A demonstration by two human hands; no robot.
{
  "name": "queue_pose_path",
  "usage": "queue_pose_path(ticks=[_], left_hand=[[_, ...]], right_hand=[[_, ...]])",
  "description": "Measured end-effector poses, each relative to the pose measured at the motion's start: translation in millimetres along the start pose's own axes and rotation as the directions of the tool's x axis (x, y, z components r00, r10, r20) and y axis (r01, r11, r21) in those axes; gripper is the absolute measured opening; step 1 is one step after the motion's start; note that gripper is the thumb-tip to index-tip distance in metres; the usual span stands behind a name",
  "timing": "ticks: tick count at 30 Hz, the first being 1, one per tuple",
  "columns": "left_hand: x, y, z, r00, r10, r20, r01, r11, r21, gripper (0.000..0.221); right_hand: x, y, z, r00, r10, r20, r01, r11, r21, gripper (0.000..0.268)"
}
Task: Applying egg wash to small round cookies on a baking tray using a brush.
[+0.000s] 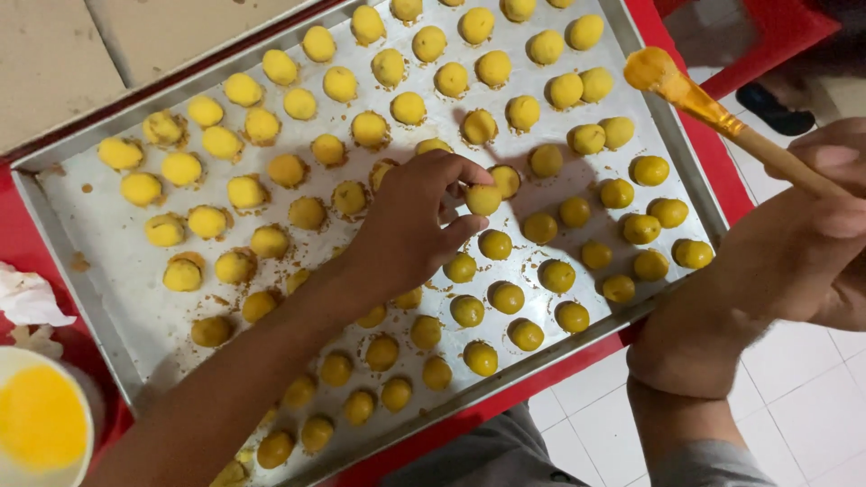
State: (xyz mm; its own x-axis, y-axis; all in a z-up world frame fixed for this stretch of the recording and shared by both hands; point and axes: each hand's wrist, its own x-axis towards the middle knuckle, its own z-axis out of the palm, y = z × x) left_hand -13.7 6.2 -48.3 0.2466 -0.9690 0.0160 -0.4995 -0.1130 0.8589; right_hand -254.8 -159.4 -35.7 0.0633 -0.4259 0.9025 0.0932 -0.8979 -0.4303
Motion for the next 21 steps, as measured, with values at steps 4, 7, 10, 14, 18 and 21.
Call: queue_pose_path(ticks=[4, 7, 10, 14, 18, 21], left_hand=[[-7, 3, -3, 0.993, 0.106, 0.045, -0.106, 0.994, -0.005, 0.025], [-7, -1, -3, 0.989, 0.144, 0.033, -0.146, 0.987, 0.074, 0.025], [-8, 4, -5, 0.990, 0.140, 0.033, -0.143, 0.987, 0.075, 0.026], [-12, 5, -4, 0.983, 0.181, -0.001, -0.181, 0.983, 0.028, 0.043], [-15, 7, -9, 0.982, 0.188, -0.010, -0.188, 0.982, 0.021, 0.038], [-14, 6, -11, 0.976, 0.214, -0.032, -0.212, 0.975, 0.069, 0.033]], right_hand=[[-1, 4, -5, 1.000, -0.007, 0.028, 0.007, 1.000, 0.014, 0.047], [-2, -2, 2, 0.998, 0.055, -0.001, -0.055, 0.998, -0.040, 0.052], [2, -4, 2, 1.000, 0.014, 0.003, -0.014, 1.000, -0.021, 0.054], [7, -19, 18, 0.998, 0.038, -0.042, -0.040, 0.999, -0.036, 0.050], [15, -31, 26, 0.996, 0.084, 0.010, -0.082, 0.989, -0.119, 0.056], [22, -61, 48, 0.987, 0.159, -0.020, -0.160, 0.980, -0.115, 0.056]])
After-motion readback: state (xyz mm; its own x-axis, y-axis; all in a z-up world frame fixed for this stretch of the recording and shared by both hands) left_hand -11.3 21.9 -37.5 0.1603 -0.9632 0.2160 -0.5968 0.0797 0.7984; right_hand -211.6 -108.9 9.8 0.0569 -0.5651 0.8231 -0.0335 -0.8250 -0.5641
